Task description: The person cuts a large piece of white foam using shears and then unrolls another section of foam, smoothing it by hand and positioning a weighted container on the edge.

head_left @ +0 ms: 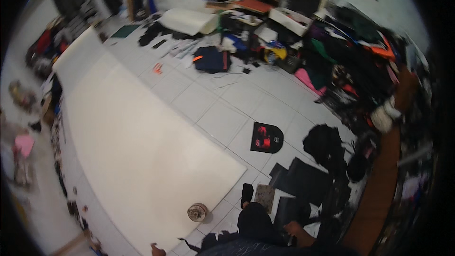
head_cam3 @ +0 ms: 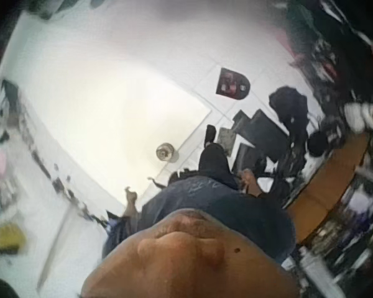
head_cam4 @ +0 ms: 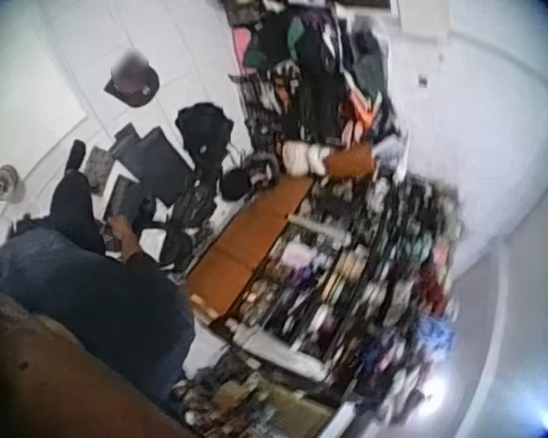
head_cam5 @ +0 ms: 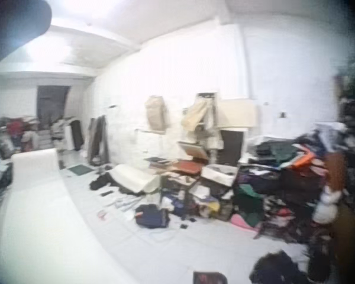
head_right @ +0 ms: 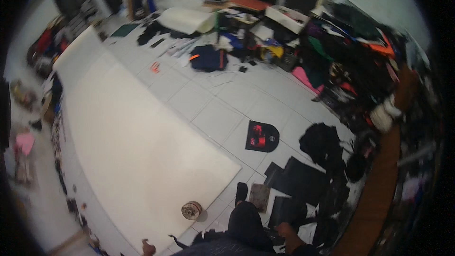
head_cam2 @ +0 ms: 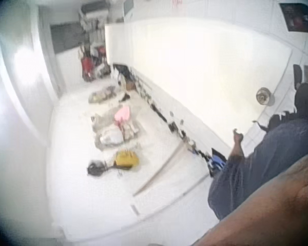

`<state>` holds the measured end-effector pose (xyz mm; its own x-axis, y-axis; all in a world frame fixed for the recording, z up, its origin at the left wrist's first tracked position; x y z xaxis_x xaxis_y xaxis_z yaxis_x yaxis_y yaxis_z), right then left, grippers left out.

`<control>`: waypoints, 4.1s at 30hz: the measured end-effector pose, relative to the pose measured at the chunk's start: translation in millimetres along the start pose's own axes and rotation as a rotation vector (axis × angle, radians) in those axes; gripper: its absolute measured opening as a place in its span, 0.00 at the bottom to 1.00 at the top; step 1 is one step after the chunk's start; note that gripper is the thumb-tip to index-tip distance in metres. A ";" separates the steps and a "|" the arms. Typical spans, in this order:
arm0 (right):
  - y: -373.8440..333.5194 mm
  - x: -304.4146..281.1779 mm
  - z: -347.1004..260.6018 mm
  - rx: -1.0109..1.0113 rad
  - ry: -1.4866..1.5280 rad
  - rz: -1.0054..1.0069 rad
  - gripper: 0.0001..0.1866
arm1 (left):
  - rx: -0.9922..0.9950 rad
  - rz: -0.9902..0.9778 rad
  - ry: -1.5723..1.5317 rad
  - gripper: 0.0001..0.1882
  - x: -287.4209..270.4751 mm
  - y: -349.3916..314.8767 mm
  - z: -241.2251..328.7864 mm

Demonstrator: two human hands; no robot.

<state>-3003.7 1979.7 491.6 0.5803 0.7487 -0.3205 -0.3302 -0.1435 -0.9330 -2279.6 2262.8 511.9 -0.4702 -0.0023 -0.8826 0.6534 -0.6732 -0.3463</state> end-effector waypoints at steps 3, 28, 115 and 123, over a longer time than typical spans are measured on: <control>47.4 -55.0 -22.9 -0.106 0.280 -0.159 0.18 | -0.085 -0.052 -0.008 0.25 -21.7 38.7 81.6; 61.8 -466.4 -569.5 -0.111 0.352 0.200 0.13 | 0.156 0.019 -0.313 0.18 -86.4 593.9 558.6; -671.4 -251.4 -3640.7 -1.233 -0.595 0.123 0.11 | -1.032 0.125 -1.177 0.19 -815.1 2611.4 418.0; -757.2 -38.6 -3595.6 -1.473 -1.748 -0.126 0.19 | -0.802 0.796 -0.901 0.18 -1020.3 2769.0 374.6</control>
<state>-99.4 -267.9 621.0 -0.7106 0.3197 -0.6268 0.7036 0.3284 -0.6301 -212.9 124.1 572.5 0.1604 -0.8321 -0.5309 0.9236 0.3162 -0.2166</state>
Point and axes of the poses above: each hand's wrist, its own y-axis towards the middle knuckle, its own x-axis out of the palm, z = x × y, the point moved 6 cm from there along y, towards the middle knuckle, and after that the axes turned 14 degrees about x, right-handed, at the moved point
